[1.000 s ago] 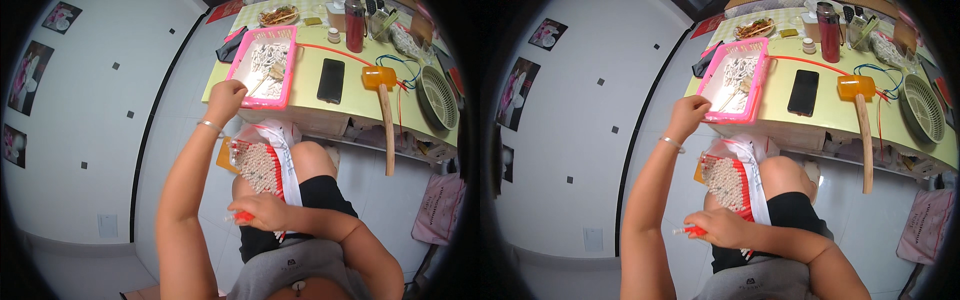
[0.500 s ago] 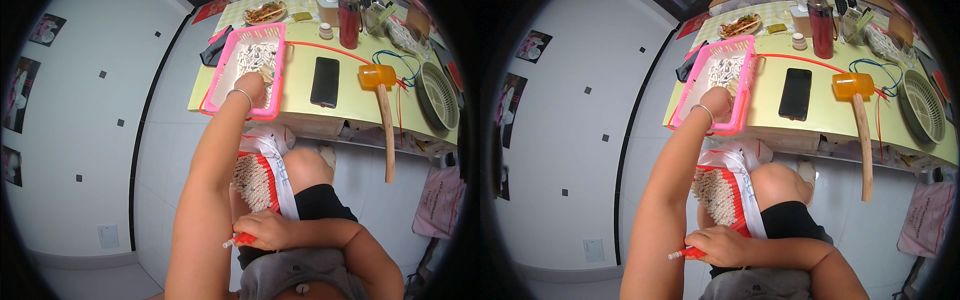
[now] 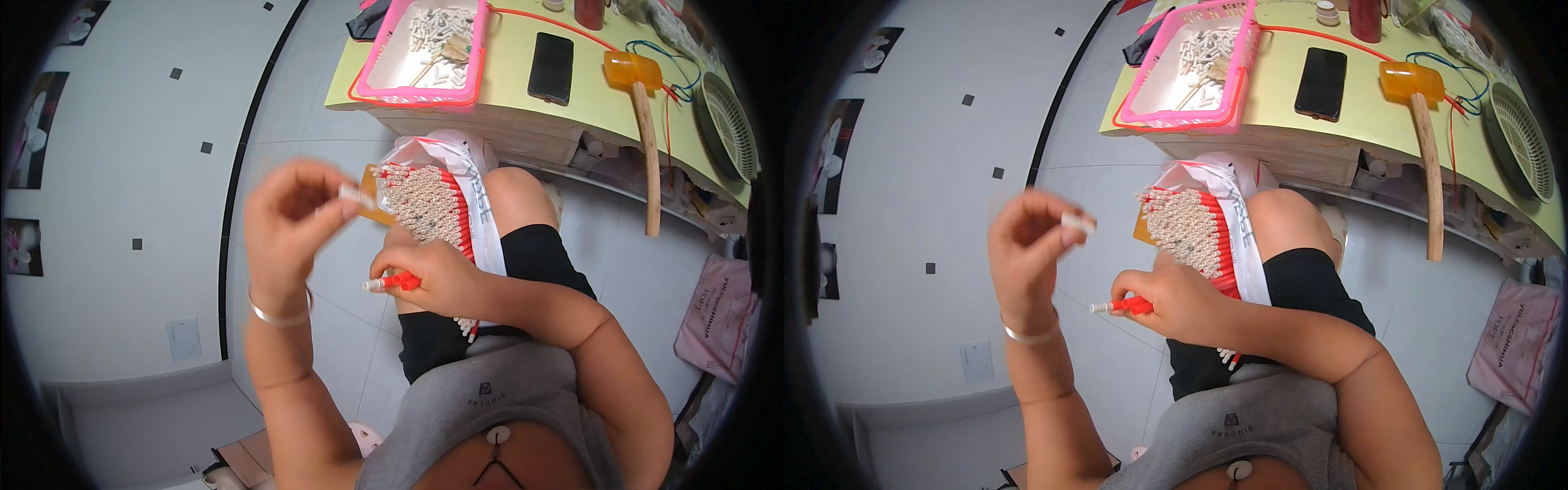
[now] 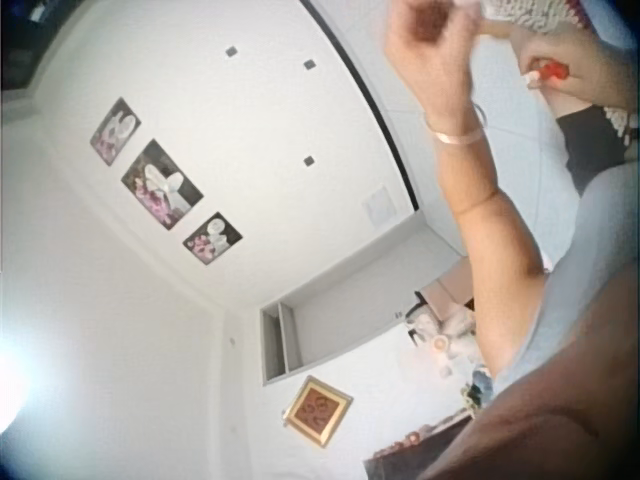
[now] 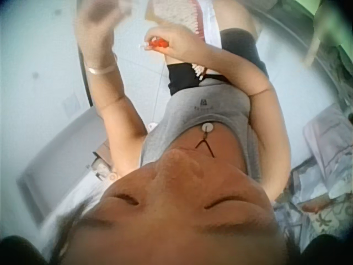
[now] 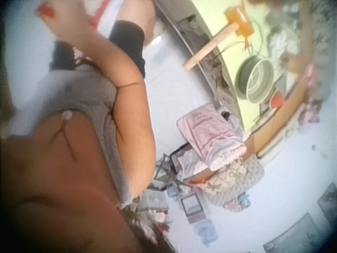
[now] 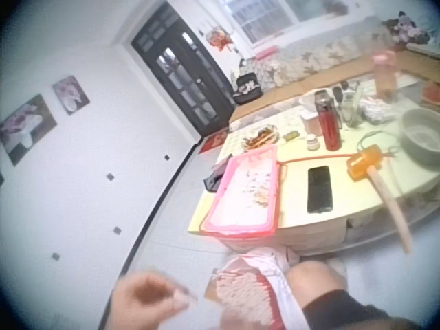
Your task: The person inserts small white beads into a flexible red mesh grid by hand and taps them into place using a yellow mallet.
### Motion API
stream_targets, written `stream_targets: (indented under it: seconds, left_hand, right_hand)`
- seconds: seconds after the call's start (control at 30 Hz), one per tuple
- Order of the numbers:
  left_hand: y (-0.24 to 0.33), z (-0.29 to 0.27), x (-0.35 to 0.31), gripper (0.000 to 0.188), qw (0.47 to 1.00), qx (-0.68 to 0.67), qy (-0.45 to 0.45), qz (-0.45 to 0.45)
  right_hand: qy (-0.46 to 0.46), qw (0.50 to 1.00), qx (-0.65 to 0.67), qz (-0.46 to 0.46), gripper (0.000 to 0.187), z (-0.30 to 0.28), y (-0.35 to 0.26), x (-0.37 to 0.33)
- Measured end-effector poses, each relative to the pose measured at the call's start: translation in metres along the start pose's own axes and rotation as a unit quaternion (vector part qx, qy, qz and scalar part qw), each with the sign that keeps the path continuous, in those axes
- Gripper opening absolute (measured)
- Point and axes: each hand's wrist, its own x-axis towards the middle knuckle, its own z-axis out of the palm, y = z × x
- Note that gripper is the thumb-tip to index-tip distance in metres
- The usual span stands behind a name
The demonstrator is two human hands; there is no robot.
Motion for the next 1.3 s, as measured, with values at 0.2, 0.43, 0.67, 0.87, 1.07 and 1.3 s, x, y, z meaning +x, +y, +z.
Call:
stream_targets:
  seconds: [0.2, 0.43, 0.67, 0.87, 1.07, 1.3]
  left_hand:
    - [-0.010, -0.002, -0.069, 0.014, 0.991, 0.104, 0.049, 0.070]
    - [-0.006, 0.002, -0.086, 0.013, 0.957, 0.233, 0.045, 0.166]
    - [-0.005, 0.007, -0.090, 0.012, 0.934, 0.310, 0.065, 0.166]
    - [-0.011, 0.014, -0.092, 0.012, 0.942, 0.288, 0.105, 0.140]
    - [-0.016, 0.011, -0.093, 0.012, 0.936, 0.298, 0.104, 0.155]
    - [-0.022, 0.010, -0.094, 0.012, 0.927, 0.307, 0.095, 0.194]
  right_hand:
    - [-0.002, 0.996, -0.077, 0.034, 0.018, 0.013, -0.003, 0.006]
    - [0.026, 0.993, -0.114, -0.004, 0.015, 0.024, 0.001, 0.007]
    - [0.021, 0.990, -0.137, -0.003, 0.011, 0.022, -0.006, 0.008]
    - [-0.022, 0.990, -0.133, 0.040, 0.020, 0.020, -0.005, 0.008]
    - [0.022, 0.986, -0.162, -0.023, 0.010, 0.028, -0.001, 0.007]
    - [0.008, 0.985, -0.169, -0.017, 0.010, 0.030, 0.003, 0.007]
